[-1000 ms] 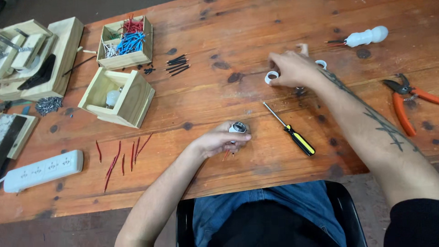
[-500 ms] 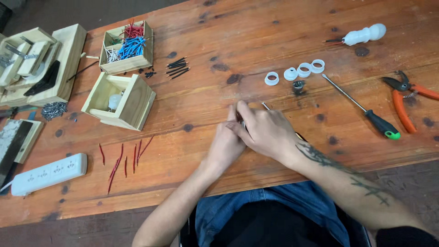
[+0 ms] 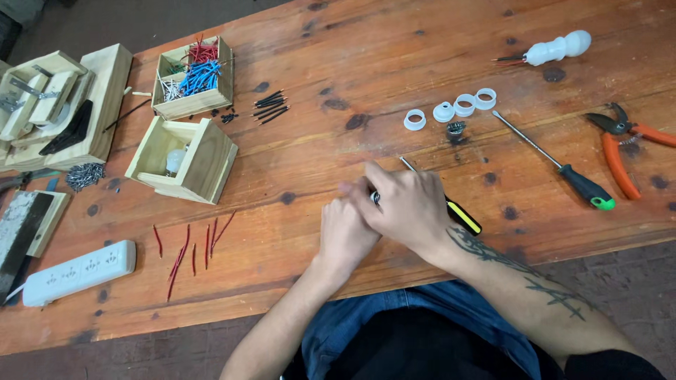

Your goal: The person assembles multiple light bulb sockets by inserting red and black wires into socket terminals and tightening them with a screwdriver. They then screw a light bulb into each socket and place the completed units into a wooden box. The process is repeated for several sockets.

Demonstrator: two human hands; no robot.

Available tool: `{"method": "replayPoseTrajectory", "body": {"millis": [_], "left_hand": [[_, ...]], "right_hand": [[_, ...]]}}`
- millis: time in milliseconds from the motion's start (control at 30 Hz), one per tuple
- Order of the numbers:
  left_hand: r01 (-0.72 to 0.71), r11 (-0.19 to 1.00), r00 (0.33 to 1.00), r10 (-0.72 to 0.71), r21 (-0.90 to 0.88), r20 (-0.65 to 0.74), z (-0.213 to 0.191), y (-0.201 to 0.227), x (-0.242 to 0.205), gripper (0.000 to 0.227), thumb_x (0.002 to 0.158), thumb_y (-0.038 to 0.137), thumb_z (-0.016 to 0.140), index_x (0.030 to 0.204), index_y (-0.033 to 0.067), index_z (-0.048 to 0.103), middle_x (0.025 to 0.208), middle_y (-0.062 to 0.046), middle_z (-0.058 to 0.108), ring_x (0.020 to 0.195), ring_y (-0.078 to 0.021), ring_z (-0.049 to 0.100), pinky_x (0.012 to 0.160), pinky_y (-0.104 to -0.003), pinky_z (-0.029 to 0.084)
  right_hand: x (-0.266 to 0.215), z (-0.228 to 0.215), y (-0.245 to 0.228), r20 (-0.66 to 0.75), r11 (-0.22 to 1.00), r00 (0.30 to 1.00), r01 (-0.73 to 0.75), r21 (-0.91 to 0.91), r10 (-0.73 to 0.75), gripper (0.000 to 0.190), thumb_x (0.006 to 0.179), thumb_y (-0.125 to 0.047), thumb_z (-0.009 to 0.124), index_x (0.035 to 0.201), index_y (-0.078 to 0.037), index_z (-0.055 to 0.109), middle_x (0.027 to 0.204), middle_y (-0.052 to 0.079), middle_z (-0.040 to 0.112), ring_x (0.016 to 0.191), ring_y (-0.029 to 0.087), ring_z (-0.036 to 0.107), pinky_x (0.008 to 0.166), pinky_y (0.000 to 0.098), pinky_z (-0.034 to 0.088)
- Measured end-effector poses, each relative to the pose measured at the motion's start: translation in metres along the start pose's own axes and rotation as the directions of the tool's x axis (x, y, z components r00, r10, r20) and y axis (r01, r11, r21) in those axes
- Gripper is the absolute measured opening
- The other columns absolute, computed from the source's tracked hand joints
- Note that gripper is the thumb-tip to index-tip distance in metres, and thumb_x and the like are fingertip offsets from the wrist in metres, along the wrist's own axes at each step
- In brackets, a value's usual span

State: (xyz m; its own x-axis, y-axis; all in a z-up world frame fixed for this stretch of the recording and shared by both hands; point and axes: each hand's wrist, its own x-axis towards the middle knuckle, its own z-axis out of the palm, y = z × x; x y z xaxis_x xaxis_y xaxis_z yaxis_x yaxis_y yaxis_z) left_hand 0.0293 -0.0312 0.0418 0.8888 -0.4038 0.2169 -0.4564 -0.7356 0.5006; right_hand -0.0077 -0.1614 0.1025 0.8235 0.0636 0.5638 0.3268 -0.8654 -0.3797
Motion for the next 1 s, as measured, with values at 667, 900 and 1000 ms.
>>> {"method": "replayPoseTrajectory", "body": {"millis": [667,900,1000], "left_hand": [[-0.194,0.981,0.956,0.188,0.008,0.225,0.01,-0.045,0.03,0.035,0.075,0.036,0.073,0.092,0.0065,0.063,0.072,-0.02,0.067,0.072,-0.0418,0.072,0.062,-0.056,0.056],[-0.277,0.843,0.951,0.309,0.461,0.005,0.036,-0.061,0.019,0.019,0.089,0.034,0.062,0.093,0.0181,0.054,0.061,-0.004,0.066,0.057,-0.0252,0.072,0.053,-0.042,0.058],[-0.178,0.964,0.974,0.145,0.195,0.173,0.031,-0.059,0.031,0.048,0.079,0.045,0.072,0.114,0.0123,0.068,0.075,-0.016,0.073,0.072,-0.0419,0.075,0.064,-0.058,0.059]], "right_hand": [[-0.012,0.028,0.075,0.251,0.89,0.86,0.455,0.018,-0.444,0.034,0.104,-0.042,0.044,0.104,-0.012,0.059,0.089,0.013,0.065,0.088,0.031,0.067,0.08,0.0457,0.051],[-0.015,0.015,0.052,0.446,0.955,0.894,-0.097,0.281,-0.04,0.034,0.108,-0.033,0.051,0.124,-0.003,0.056,0.108,0.026,0.074,0.096,0.042,0.075,0.083,0.0528,0.059],[-0.009,0.015,0.056,0.552,0.985,0.823,0.054,0.166,-0.138,0.038,0.106,-0.029,0.055,0.131,-0.001,0.054,0.118,0.028,0.07,0.104,0.042,0.073,0.091,0.0544,0.058]]}}
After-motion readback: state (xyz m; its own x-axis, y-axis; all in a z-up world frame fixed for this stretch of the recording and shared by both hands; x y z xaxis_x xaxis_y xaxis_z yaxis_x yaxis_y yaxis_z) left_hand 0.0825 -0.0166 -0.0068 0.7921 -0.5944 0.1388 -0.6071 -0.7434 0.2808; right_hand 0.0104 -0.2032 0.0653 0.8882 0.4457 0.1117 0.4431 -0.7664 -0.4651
